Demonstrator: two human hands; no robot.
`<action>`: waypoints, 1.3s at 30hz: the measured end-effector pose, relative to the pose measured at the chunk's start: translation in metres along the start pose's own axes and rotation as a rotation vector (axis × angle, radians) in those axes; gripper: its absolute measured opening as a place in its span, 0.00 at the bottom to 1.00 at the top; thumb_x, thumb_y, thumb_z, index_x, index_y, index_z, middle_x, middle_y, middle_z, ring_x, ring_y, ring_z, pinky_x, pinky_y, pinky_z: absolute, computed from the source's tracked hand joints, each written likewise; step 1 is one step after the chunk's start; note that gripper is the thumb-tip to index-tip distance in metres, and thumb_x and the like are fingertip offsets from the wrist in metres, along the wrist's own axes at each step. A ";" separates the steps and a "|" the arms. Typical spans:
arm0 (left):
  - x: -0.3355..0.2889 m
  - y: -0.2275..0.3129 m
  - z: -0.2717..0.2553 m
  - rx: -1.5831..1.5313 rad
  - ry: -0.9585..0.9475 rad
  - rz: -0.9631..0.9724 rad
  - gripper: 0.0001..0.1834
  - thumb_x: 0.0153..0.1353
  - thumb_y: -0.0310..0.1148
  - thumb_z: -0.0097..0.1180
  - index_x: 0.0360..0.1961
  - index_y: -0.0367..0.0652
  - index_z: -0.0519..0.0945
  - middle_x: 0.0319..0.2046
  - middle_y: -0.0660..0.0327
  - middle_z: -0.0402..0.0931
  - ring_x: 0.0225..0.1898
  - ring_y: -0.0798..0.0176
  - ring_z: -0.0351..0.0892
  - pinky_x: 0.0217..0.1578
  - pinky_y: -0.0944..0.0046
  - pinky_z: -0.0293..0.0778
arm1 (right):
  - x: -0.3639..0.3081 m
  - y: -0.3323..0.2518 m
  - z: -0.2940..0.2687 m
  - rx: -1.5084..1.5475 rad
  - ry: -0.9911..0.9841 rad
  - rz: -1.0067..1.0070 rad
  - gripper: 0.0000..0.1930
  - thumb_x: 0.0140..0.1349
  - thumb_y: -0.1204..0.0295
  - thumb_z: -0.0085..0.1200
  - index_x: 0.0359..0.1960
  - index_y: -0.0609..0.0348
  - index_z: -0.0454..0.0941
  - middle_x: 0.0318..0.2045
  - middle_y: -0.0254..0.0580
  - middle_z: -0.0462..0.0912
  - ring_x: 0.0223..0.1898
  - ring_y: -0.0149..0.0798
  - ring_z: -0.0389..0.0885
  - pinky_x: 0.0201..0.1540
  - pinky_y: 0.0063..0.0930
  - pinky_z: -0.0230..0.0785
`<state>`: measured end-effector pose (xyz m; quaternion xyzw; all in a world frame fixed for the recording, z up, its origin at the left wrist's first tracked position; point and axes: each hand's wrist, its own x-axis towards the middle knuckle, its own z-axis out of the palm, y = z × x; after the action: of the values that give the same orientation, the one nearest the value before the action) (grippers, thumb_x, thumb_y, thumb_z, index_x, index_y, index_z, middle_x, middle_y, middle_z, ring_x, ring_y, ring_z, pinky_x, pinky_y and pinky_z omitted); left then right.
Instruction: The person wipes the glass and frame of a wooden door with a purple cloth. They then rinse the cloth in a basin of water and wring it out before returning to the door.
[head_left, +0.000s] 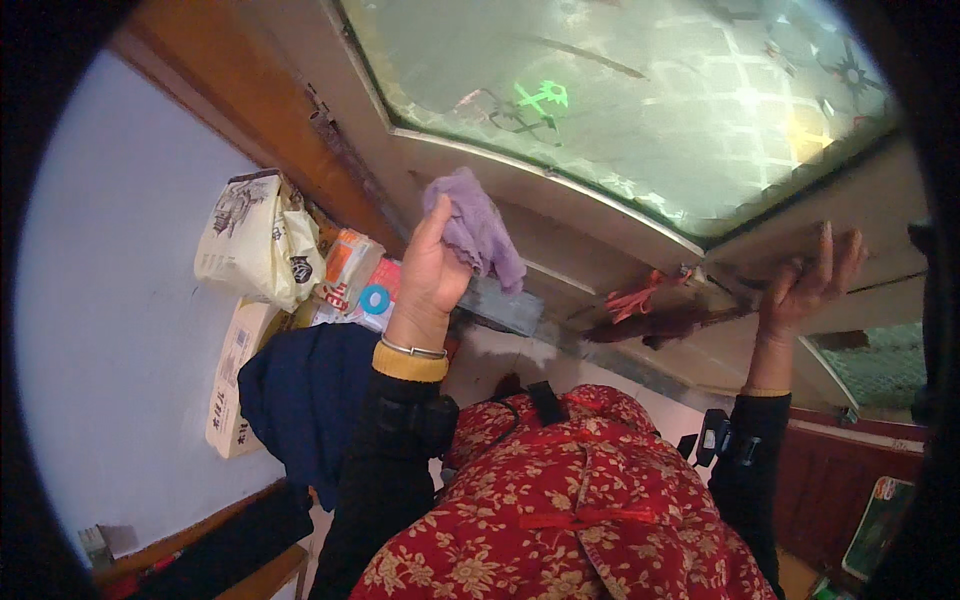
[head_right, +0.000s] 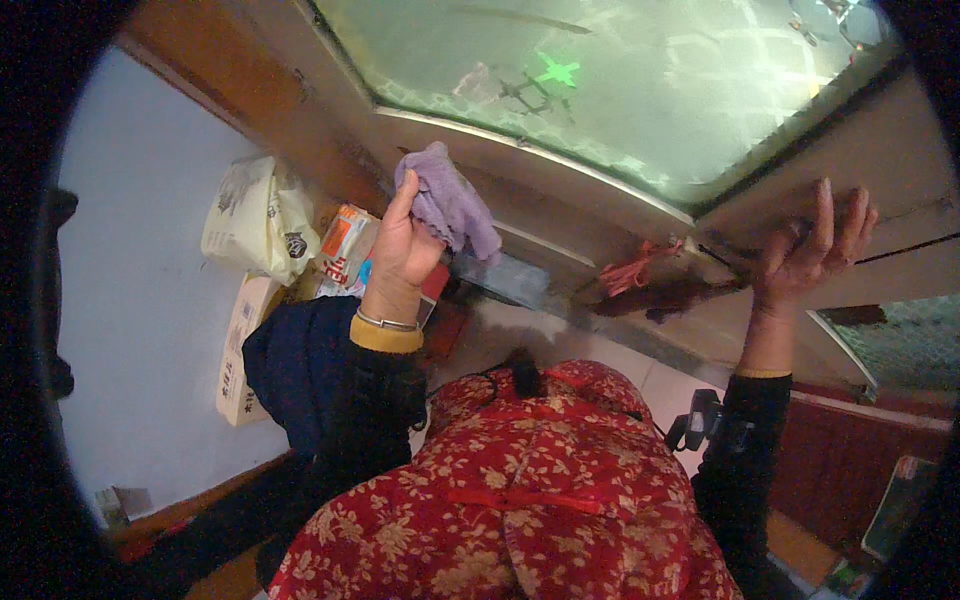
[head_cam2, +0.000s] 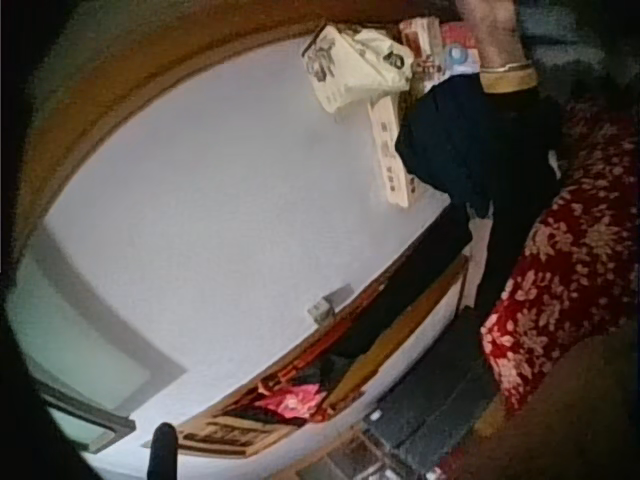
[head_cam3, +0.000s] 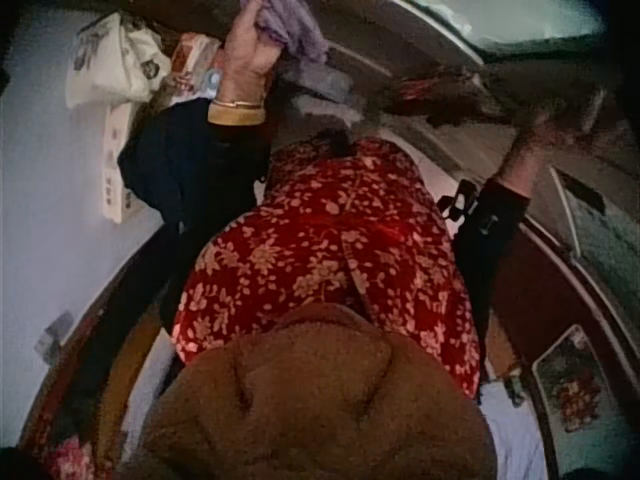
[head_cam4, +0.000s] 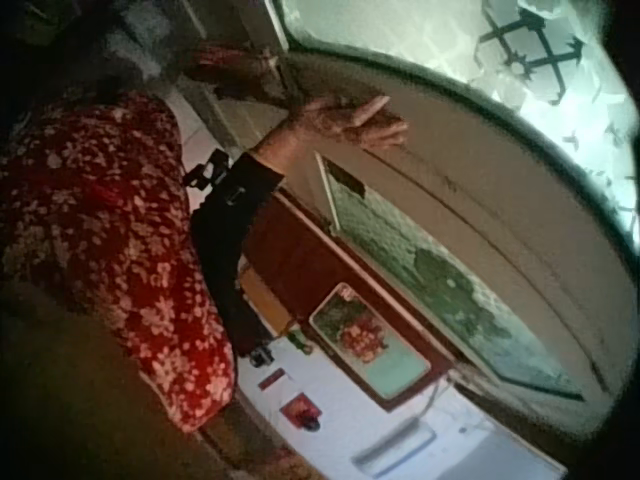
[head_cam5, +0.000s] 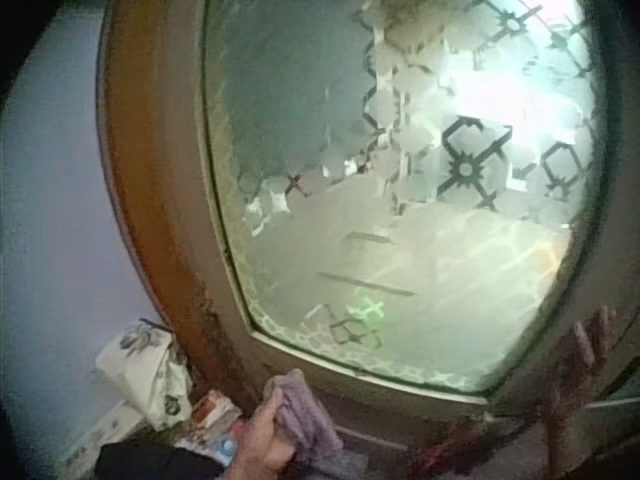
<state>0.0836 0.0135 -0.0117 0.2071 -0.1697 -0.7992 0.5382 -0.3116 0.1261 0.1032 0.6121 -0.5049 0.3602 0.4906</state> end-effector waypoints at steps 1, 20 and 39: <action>-0.002 0.002 -0.003 0.003 -0.002 0.008 0.21 0.70 0.41 0.51 0.61 0.44 0.72 0.53 0.62 0.77 0.54 0.60 0.76 0.58 0.55 0.70 | 0.000 0.000 0.000 -0.008 0.002 0.001 0.22 0.68 0.63 0.42 0.62 0.50 0.72 0.67 0.50 0.63 0.68 0.58 0.57 0.70 0.55 0.47; -0.010 0.011 -0.009 0.119 0.004 0.161 0.15 0.63 0.23 0.53 0.52 0.39 0.75 0.46 0.58 0.78 0.50 0.57 0.78 0.56 0.54 0.72 | 0.003 -0.004 0.000 0.005 -0.032 0.002 0.22 0.71 0.61 0.41 0.62 0.54 0.71 0.68 0.50 0.60 0.69 0.57 0.55 0.71 0.54 0.45; 0.089 0.040 -0.022 1.696 0.375 1.211 0.11 0.54 0.25 0.56 0.39 0.34 0.77 0.41 0.46 0.74 0.45 0.41 0.74 0.47 0.51 0.72 | -0.006 -0.003 0.001 -0.015 -0.074 0.074 0.23 0.72 0.60 0.40 0.63 0.57 0.68 0.68 0.52 0.57 0.71 0.57 0.51 0.72 0.55 0.40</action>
<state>0.0967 -0.0851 -0.0244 0.5162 -0.6613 0.0272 0.5436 -0.3104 0.1268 0.0970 0.6023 -0.5476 0.3515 0.4624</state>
